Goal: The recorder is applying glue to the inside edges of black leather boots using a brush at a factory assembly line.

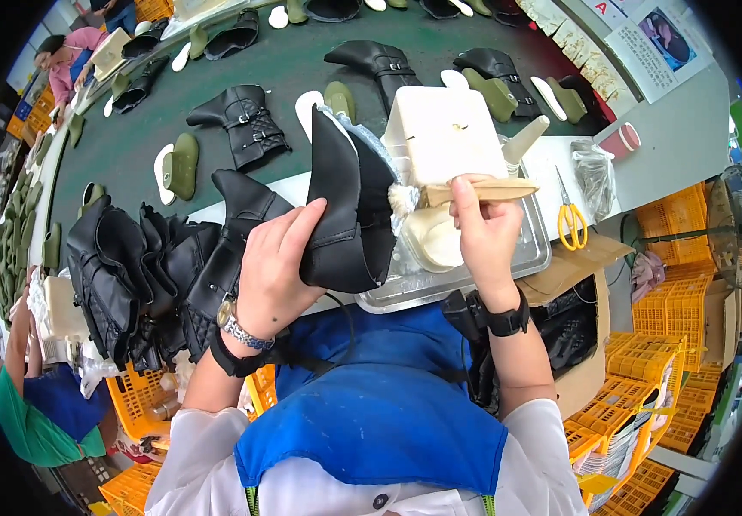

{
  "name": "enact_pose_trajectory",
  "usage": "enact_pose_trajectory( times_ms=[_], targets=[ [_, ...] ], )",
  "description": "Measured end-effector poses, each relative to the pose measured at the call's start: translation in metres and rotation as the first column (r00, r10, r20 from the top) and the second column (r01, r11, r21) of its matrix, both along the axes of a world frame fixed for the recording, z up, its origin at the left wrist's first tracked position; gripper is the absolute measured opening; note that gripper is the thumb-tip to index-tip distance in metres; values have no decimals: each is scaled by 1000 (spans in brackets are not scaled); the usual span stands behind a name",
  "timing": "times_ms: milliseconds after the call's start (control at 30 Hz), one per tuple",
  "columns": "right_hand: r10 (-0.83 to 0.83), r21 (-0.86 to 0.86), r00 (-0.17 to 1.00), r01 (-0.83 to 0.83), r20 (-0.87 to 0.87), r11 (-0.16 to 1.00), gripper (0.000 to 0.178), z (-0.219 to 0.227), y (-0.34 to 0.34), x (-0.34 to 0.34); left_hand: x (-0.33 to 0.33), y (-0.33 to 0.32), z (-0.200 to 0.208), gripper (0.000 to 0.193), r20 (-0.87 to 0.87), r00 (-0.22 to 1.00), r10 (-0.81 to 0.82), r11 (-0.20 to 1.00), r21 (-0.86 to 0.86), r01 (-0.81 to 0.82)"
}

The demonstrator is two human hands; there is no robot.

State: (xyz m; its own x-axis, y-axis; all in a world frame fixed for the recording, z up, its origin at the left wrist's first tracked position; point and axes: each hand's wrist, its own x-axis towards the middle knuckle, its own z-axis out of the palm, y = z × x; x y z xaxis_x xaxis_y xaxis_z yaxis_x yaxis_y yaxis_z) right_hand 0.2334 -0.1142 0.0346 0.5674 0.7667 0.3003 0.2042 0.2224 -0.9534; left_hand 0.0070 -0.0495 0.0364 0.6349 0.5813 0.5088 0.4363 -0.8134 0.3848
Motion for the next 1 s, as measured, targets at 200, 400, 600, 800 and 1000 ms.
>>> enact_pose_trajectory(
  times_ms=[200, 400, 600, 800, 1000],
  targets=[
    [-90, 99, 978, 72, 189, 993, 14, 6, 16, 4, 1, -2, 6, 79, 9, 999, -49, 997, -57, 50],
    [1, 125, 914, -56, 405, 991, 10, 20, 5, -5, 3, 5, 5, 75, 48, 999, 0, 998, 67, -4],
    [143, 36, 877, -179, 459, 983, 8, 19, -6, -13, 5, 11, 4, 71, 57, 995, 82, 984, 151, -90],
    [176, -11, 959, -178, 224, 984, 9, 22, -3, -8, 5, 15, -3, 73, -11, 993, 114, 971, 211, -110],
    [177, 110, 937, -219, 302, 970, 8, 16, 1, -8, 7, 17, -5, 71, 92, 991, 94, 969, 219, -113]
  ],
)
